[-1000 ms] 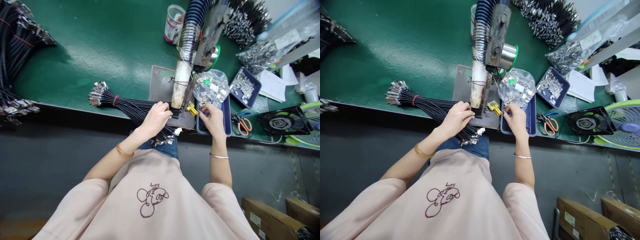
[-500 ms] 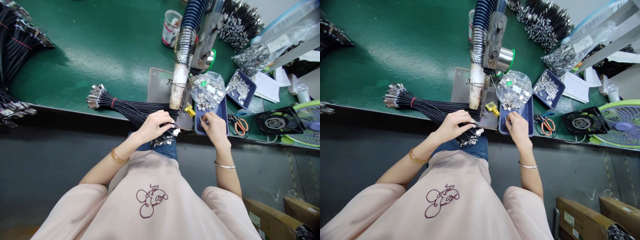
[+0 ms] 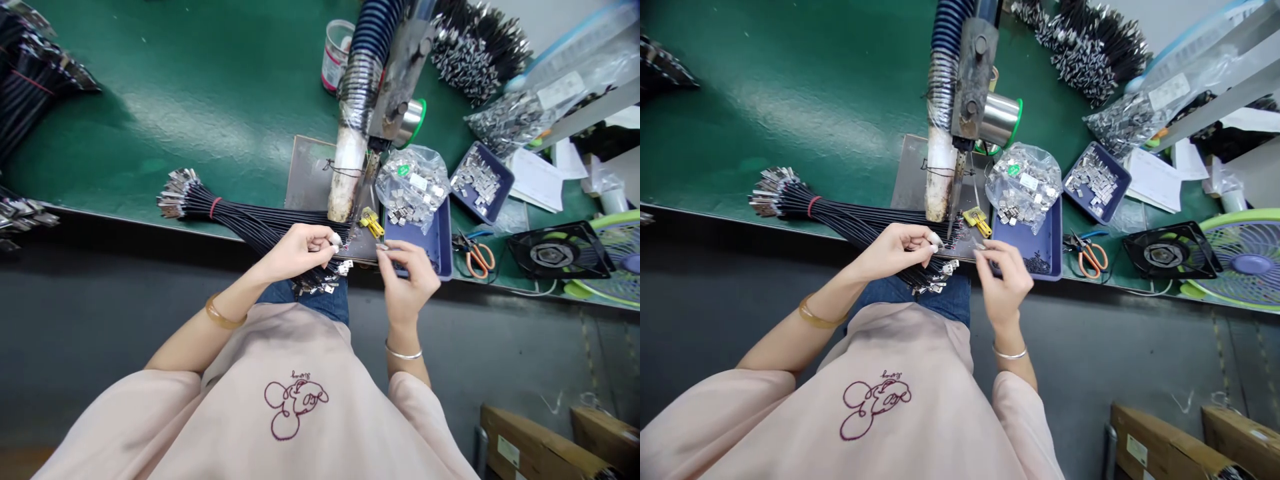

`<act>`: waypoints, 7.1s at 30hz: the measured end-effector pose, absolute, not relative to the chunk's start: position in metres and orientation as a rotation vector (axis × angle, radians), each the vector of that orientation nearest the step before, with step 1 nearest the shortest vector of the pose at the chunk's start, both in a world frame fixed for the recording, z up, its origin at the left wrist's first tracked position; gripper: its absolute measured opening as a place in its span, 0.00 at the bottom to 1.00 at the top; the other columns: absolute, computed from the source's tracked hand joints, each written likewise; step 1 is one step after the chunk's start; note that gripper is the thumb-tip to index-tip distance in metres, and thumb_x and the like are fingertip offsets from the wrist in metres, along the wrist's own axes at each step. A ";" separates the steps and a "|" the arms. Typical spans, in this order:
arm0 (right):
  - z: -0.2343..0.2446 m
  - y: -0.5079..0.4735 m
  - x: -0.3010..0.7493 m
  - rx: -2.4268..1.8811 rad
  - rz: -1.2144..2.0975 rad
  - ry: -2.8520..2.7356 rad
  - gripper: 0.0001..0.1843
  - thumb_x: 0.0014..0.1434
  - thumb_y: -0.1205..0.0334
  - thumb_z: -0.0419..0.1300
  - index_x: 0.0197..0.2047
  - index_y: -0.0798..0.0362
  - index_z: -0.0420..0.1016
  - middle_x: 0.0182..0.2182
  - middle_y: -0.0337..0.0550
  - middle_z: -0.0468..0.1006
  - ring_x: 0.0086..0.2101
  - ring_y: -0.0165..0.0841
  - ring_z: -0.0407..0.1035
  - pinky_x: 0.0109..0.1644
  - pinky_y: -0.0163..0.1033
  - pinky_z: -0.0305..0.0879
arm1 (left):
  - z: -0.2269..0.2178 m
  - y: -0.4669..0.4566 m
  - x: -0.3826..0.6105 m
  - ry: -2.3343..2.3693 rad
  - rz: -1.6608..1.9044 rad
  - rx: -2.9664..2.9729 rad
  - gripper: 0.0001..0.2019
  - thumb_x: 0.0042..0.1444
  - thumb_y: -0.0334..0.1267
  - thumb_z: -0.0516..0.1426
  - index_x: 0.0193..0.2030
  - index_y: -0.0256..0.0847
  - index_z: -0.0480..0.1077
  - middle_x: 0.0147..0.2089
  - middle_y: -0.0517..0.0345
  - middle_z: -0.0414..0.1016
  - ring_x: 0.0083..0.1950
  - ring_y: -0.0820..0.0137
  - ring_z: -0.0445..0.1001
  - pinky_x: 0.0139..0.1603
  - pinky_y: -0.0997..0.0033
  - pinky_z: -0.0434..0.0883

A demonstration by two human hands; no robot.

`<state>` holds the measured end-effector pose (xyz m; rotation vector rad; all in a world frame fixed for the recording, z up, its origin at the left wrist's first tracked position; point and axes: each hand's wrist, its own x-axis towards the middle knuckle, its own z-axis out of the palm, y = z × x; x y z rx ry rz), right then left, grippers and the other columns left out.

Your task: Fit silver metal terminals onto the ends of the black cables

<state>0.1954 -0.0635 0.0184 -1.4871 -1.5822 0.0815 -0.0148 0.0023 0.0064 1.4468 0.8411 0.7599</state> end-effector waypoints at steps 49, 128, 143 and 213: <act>-0.014 -0.060 0.165 -1.336 0.252 -1.606 0.06 0.63 0.67 0.59 0.34 0.47 0.70 0.44 0.43 0.84 0.45 0.37 0.80 0.50 0.49 0.77 | 0.003 -0.003 0.003 0.975 0.915 1.518 0.12 0.59 0.37 0.56 0.26 0.35 0.72 0.24 0.60 0.67 0.28 0.75 0.64 0.29 0.75 0.61; 0.007 -0.047 0.174 -1.334 0.443 -1.645 0.06 0.59 0.69 0.63 0.32 0.50 0.74 0.40 0.42 0.83 0.41 0.34 0.79 0.43 0.42 0.79 | 0.014 -0.005 0.011 1.142 0.991 1.519 0.07 0.51 0.33 0.59 0.27 0.34 0.78 0.24 0.61 0.72 0.24 0.79 0.59 0.25 0.77 0.57; -0.002 -0.057 0.165 -1.316 0.201 -1.663 0.07 0.61 0.72 0.62 0.35 0.49 0.72 0.38 0.42 0.82 0.39 0.32 0.79 0.41 0.37 0.79 | 0.002 -0.014 0.010 1.136 0.987 1.435 0.05 0.53 0.33 0.59 0.33 0.33 0.76 0.28 0.58 0.78 0.27 0.75 0.73 0.29 0.78 0.69; 0.023 -0.065 0.179 -1.484 0.186 -2.178 0.10 0.69 0.60 0.57 0.46 0.52 0.79 0.30 0.41 0.82 0.27 0.27 0.73 0.34 0.33 0.65 | 0.006 -0.015 -0.007 0.991 0.845 2.027 0.07 0.56 0.27 0.59 0.27 0.34 0.73 0.25 0.61 0.69 0.26 0.76 0.64 0.29 0.75 0.59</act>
